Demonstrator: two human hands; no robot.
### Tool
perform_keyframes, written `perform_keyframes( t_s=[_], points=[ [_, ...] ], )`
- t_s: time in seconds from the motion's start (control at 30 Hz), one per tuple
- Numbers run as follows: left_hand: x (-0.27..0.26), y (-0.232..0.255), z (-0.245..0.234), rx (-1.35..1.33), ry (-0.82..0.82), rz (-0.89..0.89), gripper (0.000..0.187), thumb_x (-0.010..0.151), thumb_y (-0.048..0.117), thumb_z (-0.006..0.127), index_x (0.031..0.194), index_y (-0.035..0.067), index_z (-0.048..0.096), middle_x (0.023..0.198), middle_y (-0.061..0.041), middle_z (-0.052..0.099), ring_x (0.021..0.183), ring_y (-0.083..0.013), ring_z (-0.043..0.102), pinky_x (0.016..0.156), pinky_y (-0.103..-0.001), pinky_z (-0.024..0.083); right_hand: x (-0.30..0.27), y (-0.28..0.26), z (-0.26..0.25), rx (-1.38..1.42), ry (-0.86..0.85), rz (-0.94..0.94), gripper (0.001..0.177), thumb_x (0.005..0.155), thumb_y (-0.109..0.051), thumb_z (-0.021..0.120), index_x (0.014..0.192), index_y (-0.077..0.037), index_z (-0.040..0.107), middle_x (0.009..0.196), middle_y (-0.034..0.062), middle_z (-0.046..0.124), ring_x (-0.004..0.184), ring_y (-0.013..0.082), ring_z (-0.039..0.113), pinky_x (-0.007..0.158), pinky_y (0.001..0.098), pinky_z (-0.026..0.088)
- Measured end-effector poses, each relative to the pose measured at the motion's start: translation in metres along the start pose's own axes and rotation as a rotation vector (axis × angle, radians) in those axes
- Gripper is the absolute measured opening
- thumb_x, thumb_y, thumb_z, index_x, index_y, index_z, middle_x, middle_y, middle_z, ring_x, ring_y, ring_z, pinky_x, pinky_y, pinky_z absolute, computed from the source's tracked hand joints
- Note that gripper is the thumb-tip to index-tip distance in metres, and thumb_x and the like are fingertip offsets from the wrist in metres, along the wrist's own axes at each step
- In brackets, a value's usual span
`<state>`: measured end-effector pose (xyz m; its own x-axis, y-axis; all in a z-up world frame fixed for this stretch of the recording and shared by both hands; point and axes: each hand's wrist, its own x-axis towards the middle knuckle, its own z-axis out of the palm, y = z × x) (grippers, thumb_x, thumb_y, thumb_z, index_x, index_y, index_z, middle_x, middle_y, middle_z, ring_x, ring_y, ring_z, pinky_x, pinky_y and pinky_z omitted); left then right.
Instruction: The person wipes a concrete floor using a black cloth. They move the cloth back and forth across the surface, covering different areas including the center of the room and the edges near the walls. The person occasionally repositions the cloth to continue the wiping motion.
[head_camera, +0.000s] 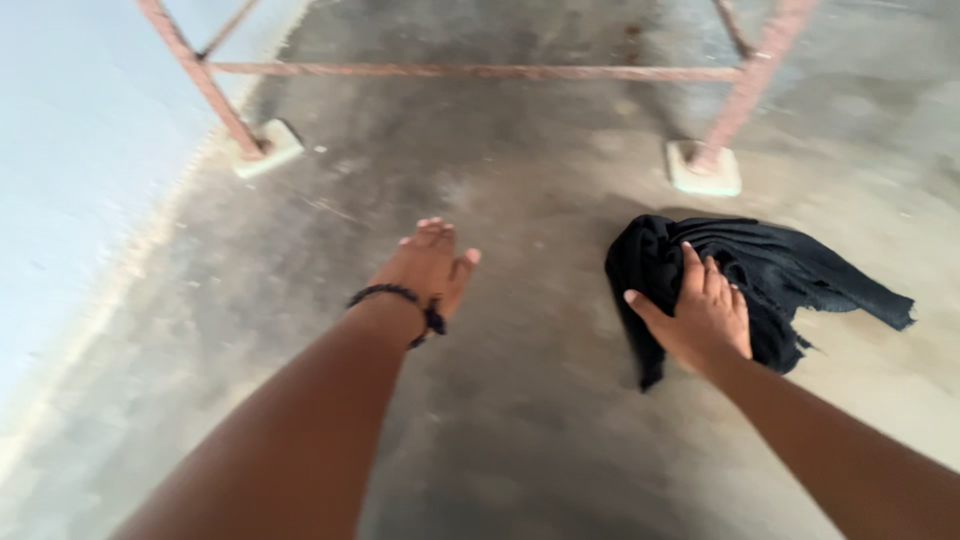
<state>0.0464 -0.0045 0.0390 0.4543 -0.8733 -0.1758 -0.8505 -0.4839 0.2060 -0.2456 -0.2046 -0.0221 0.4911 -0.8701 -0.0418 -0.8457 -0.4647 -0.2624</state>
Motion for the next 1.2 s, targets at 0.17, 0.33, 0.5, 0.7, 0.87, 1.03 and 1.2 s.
perform_keyframes(
  t_s=[0.17,0.33,0.5,0.7,0.87,1.03,1.2],
  points=[
    [0.039,-0.051,-0.045,0.089,-0.025,0.128,0.067,0.105,0.048,0.030,0.152,0.001,0.033,0.165,-0.016,0.025,0.154,-0.0289,0.020,0.125,-0.043,0.022,0.041,-0.042,0.027,-0.032,-0.085,-0.048,0.116,0.078,-0.082,0.054,0.165,-0.021,0.007,0.167,0.0184,0.015,0.155,0.0335,0.013,0.123,0.0490,0.012],
    [0.086,-0.097,-0.103,0.126,-0.002,0.211,0.067,0.106,0.048,0.030,0.152,-0.001,0.035,0.166,-0.017,0.024,0.155,-0.0287,0.021,0.126,-0.043,0.021,0.074,-0.096,0.045,-0.068,-0.121,-0.045,0.117,0.076,-0.085,0.053,0.164,-0.025,0.005,0.169,0.0165,0.013,0.156,0.0322,0.013,0.123,0.0495,0.014],
    [0.098,-0.121,-0.091,0.074,0.084,0.236,0.068,0.107,0.049,0.026,0.153,-0.001,0.031,0.164,-0.017,0.025,0.153,-0.0285,0.021,0.124,-0.043,0.022,0.096,-0.160,0.052,-0.102,-0.204,-0.066,0.116,0.077,-0.083,0.054,0.164,-0.027,0.003,0.169,0.0158,0.011,0.156,0.0344,0.010,0.122,0.0518,0.015],
    [0.096,-0.156,-0.032,-0.177,0.099,0.070,0.067,0.105,0.049,0.030,0.154,0.003,0.033,0.165,-0.015,0.026,0.153,-0.0293,0.021,0.124,-0.043,0.021,0.083,-0.265,0.069,-0.058,-0.262,-0.470,0.108,0.083,-0.077,0.056,0.162,-0.018,0.012,0.165,0.0180,0.020,0.155,0.0360,0.016,0.122,0.0522,0.018],
    [0.117,-0.182,0.003,-0.151,0.109,-0.042,0.068,0.106,0.048,0.030,0.155,0.000,0.034,0.165,-0.017,0.027,0.155,-0.0305,0.021,0.126,-0.042,0.021,0.082,-0.305,0.058,-0.089,-0.374,-0.645,0.100,0.087,-0.073,0.056,0.162,-0.022,0.013,0.166,0.0158,0.017,0.151,0.0372,0.017,0.121,0.0502,0.017],
    [0.128,-0.187,0.028,-0.123,0.060,-0.102,0.070,0.106,0.050,0.026,0.155,-0.001,0.031,0.165,-0.018,0.025,0.155,-0.0290,0.019,0.125,-0.042,0.021,0.137,-0.280,0.054,0.083,-0.266,-0.619,0.099,0.080,-0.072,0.057,0.159,-0.022,0.025,0.163,0.0136,0.037,0.146,0.0344,0.040,0.119,0.0486,0.033],
    [0.133,-0.177,0.041,-0.123,0.005,-0.117,0.070,0.106,0.051,0.024,0.157,0.003,0.028,0.167,-0.013,0.024,0.155,-0.0252,0.018,0.127,-0.040,0.020,0.214,-0.183,0.046,0.032,-0.043,-0.240,0.102,0.086,-0.072,0.060,0.164,-0.016,0.026,0.156,0.0230,0.042,0.143,0.0403,0.042,0.113,0.0529,0.038]
  ],
)
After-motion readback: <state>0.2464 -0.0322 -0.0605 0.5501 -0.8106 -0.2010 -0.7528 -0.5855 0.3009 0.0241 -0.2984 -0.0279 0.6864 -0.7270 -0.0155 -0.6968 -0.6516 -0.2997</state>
